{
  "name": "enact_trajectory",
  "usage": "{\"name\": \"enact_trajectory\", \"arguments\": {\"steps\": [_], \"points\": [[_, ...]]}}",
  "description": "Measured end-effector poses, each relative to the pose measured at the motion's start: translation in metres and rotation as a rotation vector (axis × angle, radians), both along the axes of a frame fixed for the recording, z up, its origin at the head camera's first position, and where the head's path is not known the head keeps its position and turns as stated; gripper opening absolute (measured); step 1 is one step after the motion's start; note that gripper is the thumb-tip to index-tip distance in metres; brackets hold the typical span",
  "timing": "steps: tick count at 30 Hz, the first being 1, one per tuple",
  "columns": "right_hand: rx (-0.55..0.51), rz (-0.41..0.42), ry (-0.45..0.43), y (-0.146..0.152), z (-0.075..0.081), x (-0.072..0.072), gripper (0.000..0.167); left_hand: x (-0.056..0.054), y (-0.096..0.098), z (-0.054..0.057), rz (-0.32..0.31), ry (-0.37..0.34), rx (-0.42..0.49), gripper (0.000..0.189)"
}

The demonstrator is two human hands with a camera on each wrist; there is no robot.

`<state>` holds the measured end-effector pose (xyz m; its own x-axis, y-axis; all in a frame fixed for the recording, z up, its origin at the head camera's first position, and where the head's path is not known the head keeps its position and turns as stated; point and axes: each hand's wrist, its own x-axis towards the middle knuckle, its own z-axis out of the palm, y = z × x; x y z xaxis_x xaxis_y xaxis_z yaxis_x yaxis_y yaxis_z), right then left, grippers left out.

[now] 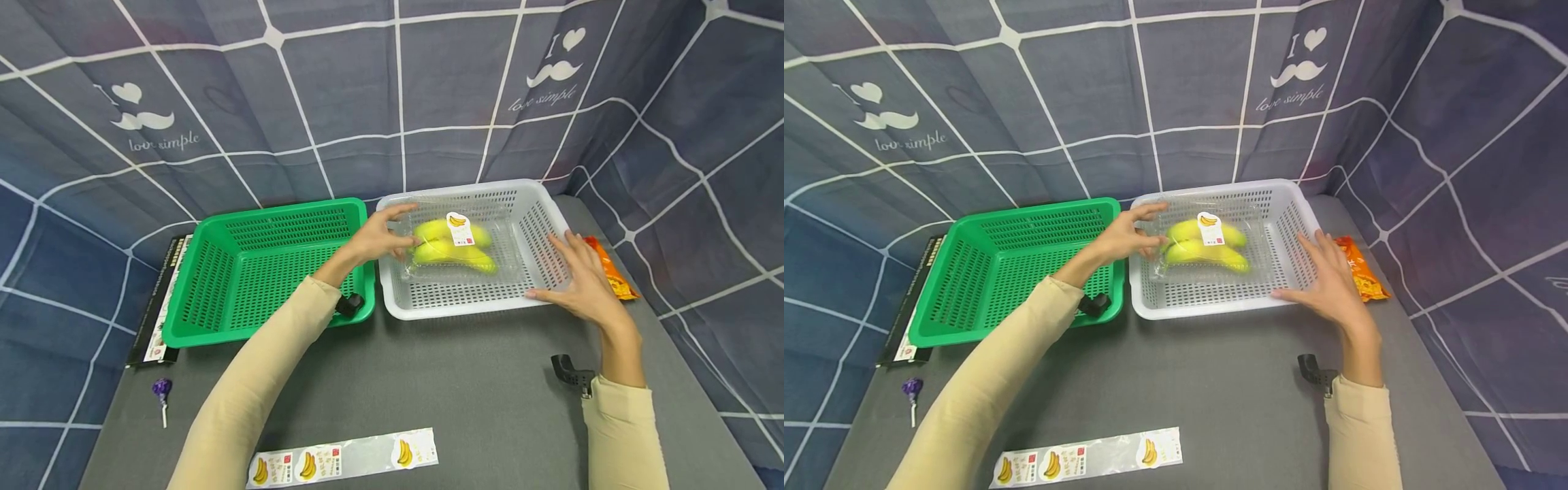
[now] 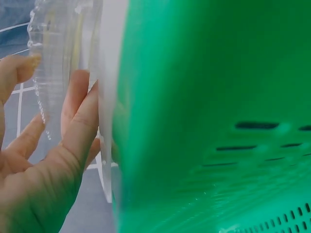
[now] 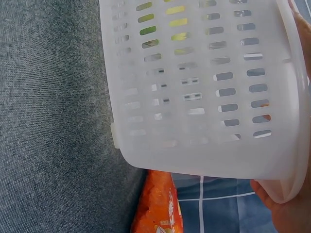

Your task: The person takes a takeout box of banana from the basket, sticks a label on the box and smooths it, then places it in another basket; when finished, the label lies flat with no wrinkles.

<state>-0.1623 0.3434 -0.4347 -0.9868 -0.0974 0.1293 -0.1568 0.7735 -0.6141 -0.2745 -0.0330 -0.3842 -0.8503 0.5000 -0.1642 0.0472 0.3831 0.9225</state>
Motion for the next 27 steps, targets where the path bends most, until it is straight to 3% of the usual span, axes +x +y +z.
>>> {"name": "enact_trajectory", "arguments": {"steps": [8,11,13,19,24,27], "points": [[0.007,-0.002,-0.001,0.0001,0.0005,-0.0007,0.115,0.0007,0.0049,0.0011,-0.016,-0.023,-0.037,0.073],[0.006,-0.004,-0.005,0.0001,-0.0002,-0.0007,0.115,0.0008,0.0052,0.0013,-0.046,0.003,-0.088,0.075],[0.005,-0.004,-0.008,0.0001,-0.0006,-0.0008,0.115,0.0013,0.0053,0.0023,-0.073,0.058,-0.146,0.078],[0.002,-0.01,-0.011,-0.0003,-0.0009,0.0,0.114,0.0017,0.0085,0.0042,-0.153,0.338,-0.372,0.092],[0.003,-0.008,-0.01,-0.0005,-0.0007,0.0006,0.114,0.0032,0.0059,0.0056,-0.163,0.408,-0.514,0.098],[0.009,-0.007,-0.006,0.0001,0.0,0.0004,0.113,0.0046,0.0025,0.0067,-0.171,0.394,-0.565,0.102]]}}
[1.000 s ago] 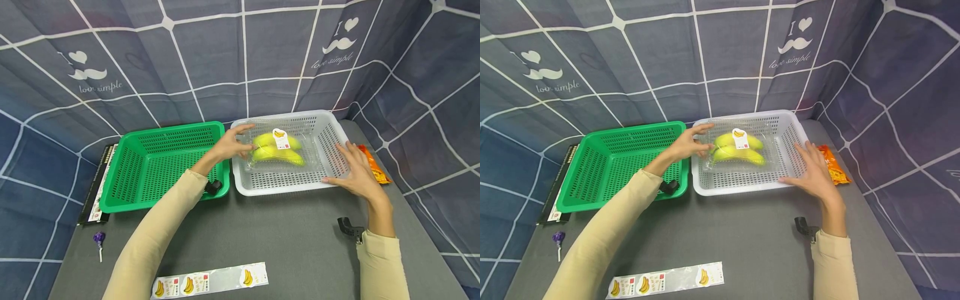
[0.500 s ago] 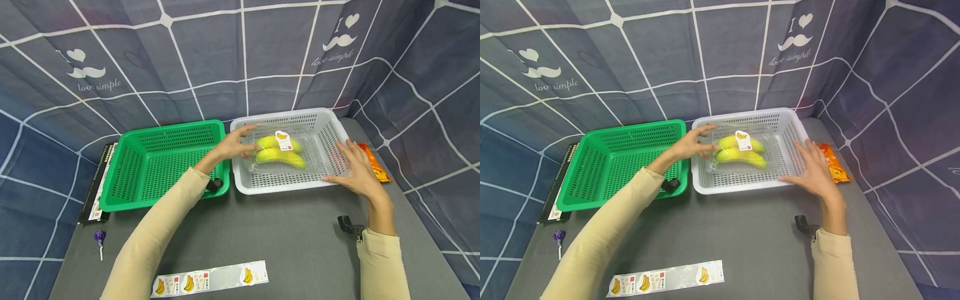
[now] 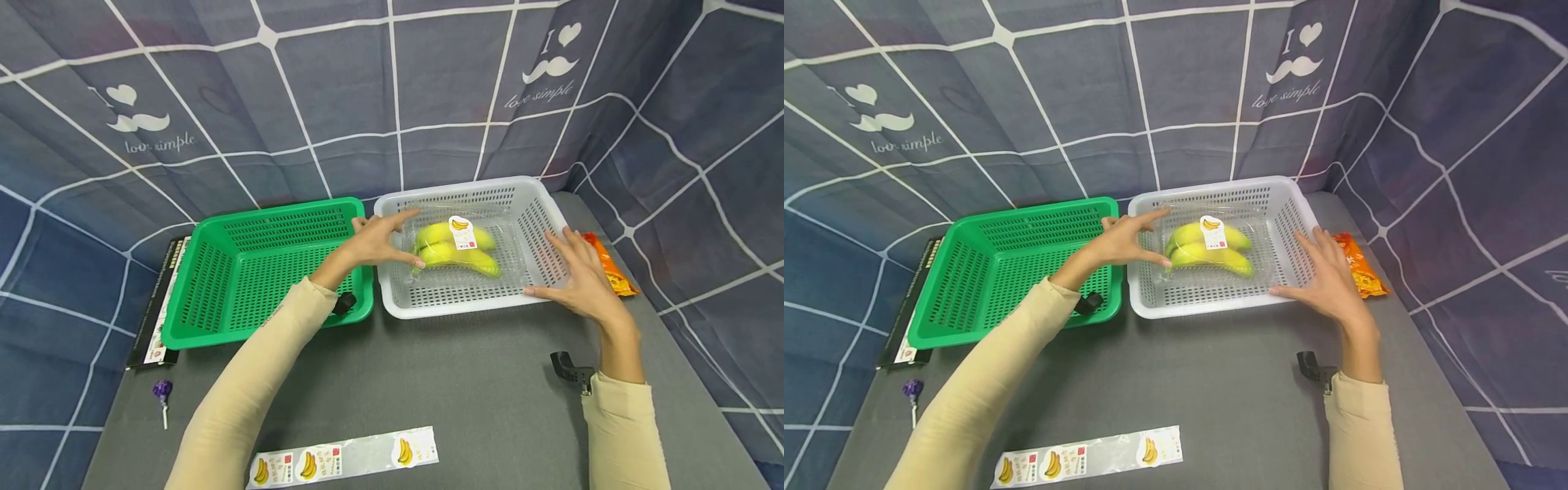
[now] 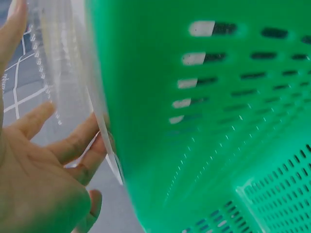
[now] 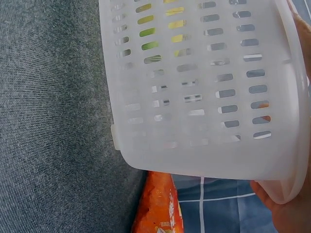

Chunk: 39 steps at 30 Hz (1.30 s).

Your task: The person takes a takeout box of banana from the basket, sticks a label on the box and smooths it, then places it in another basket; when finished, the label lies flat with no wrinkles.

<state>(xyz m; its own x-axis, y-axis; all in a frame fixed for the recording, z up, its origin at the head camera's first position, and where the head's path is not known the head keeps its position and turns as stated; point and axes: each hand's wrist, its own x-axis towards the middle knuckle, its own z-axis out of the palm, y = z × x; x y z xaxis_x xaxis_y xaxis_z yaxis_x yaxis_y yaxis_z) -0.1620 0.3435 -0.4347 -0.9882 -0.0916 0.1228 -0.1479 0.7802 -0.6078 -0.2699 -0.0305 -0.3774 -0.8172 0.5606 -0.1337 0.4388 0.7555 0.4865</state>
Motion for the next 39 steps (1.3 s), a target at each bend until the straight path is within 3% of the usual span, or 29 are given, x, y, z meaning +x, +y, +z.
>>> {"name": "enact_trajectory", "arguments": {"steps": [8,16,24,39], "points": [[0.002,-0.002,0.001,0.0024,-0.0006,-0.0002,0.112,0.0041,-0.0019,0.0009,-0.026,-0.033,-0.049,0.101],[-0.016,0.004,0.003,0.0008,-0.0033,-0.0001,0.111,0.0049,0.0002,-0.0031,-0.057,-0.012,-0.187,0.096],[-0.019,0.011,0.001,-0.0009,-0.0032,-0.0014,0.112,0.0044,-0.0008,-0.0045,-0.071,-0.052,-0.244,0.096],[-0.006,0.02,-0.01,-0.0029,-0.0024,-0.0036,0.111,0.0028,-0.0027,-0.0049,-0.06,-0.095,-0.253,0.093]]}}
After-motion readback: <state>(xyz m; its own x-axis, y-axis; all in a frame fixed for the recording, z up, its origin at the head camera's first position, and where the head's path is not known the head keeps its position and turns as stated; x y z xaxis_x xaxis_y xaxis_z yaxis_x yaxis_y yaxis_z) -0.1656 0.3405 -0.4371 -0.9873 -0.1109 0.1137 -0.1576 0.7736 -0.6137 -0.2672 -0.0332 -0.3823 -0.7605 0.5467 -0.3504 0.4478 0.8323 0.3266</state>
